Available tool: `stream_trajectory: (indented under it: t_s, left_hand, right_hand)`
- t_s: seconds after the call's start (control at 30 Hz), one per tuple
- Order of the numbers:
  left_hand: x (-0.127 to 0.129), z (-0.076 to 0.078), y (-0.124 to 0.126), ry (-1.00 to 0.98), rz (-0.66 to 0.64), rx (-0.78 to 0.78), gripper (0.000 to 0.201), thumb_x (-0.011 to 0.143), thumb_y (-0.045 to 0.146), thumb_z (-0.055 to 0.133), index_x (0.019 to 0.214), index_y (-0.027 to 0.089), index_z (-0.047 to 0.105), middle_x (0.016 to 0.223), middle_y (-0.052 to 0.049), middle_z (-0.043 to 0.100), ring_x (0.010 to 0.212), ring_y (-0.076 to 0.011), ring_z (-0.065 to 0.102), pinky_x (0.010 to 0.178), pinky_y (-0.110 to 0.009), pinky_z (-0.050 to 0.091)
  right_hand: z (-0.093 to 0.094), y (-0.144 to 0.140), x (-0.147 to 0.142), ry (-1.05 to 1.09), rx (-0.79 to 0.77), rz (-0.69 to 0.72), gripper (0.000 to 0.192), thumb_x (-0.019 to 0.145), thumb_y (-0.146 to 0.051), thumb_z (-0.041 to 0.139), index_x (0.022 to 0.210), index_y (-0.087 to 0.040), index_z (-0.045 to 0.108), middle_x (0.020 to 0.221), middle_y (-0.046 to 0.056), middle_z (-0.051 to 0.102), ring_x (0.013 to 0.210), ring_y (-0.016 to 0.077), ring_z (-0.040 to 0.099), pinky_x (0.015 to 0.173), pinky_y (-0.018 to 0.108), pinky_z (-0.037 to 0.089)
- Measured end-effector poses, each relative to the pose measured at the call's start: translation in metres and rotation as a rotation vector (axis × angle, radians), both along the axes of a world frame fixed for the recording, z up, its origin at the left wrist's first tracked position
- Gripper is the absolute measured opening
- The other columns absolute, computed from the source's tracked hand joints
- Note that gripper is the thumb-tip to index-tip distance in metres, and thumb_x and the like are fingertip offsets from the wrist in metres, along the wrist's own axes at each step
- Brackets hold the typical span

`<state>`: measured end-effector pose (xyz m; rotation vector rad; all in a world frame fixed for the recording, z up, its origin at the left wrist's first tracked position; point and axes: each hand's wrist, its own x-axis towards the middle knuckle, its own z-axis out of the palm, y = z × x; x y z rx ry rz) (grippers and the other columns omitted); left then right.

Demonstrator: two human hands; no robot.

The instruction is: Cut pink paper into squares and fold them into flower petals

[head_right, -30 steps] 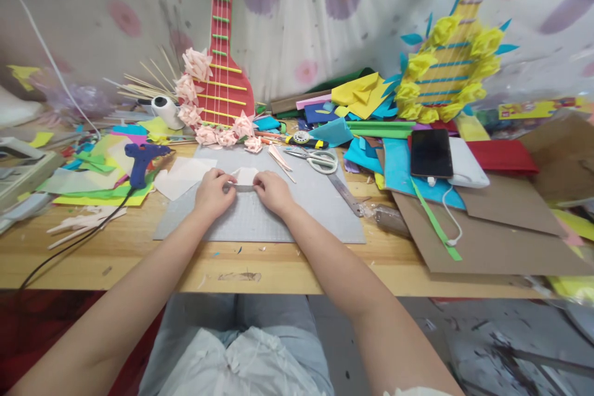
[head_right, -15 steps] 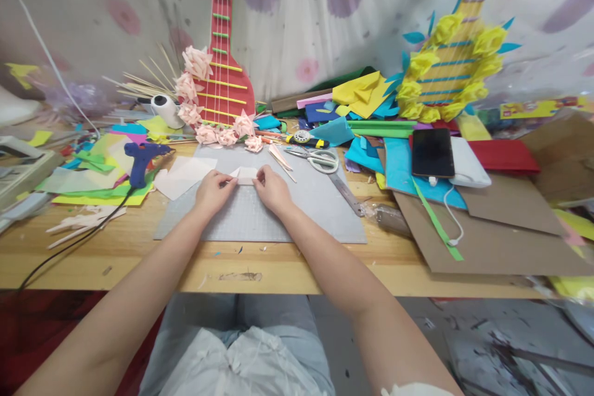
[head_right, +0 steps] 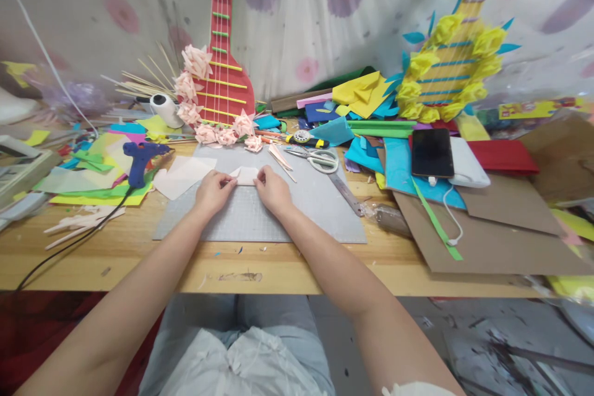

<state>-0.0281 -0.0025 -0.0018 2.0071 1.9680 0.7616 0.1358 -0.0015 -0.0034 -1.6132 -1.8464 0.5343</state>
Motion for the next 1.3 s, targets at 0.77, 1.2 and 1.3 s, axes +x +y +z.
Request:
stream_trajectory:
  t_s: [0.77,1.2,1.3]
  left_hand:
    - [0.011,0.005,-0.001,0.105,0.085,0.024,0.02,0.076,0.036,0.049,0.071,0.02,0.06,0.081,-0.007,0.056,0.085,-0.021,0.053,0.077,-0.031,0.04]
    - [0.012,0.006,-0.001,0.067,0.105,0.015,0.016,0.074,0.034,0.053,0.073,0.02,0.06,0.081,-0.006,0.052,0.086,-0.0211,0.051,0.078,-0.032,0.039]
    - [0.013,0.005,-0.001,0.051,0.102,0.074,0.014,0.072,0.032,0.057,0.079,0.022,0.062,0.087,-0.006,0.049,0.092,-0.022,0.047,0.082,-0.032,0.038]
  right_hand:
    - [0.005,-0.003,-0.013,-0.49,0.1,0.007,0.016,0.086,-0.025,0.042,0.098,-0.017,0.047,0.091,0.008,0.059,0.084,0.02,0.053,0.07,0.029,0.037]
    - [0.007,-0.004,-0.013,-0.549,0.1,0.041,0.018,0.087,-0.024,0.039,0.101,-0.017,0.048,0.092,0.009,0.057,0.086,0.0207,0.051,0.069,0.029,0.037]
    - [0.005,-0.003,-0.013,-0.581,0.11,0.066,0.019,0.089,-0.023,0.036,0.1,-0.017,0.05,0.093,0.009,0.056,0.087,0.0206,0.05,0.07,0.029,0.037]
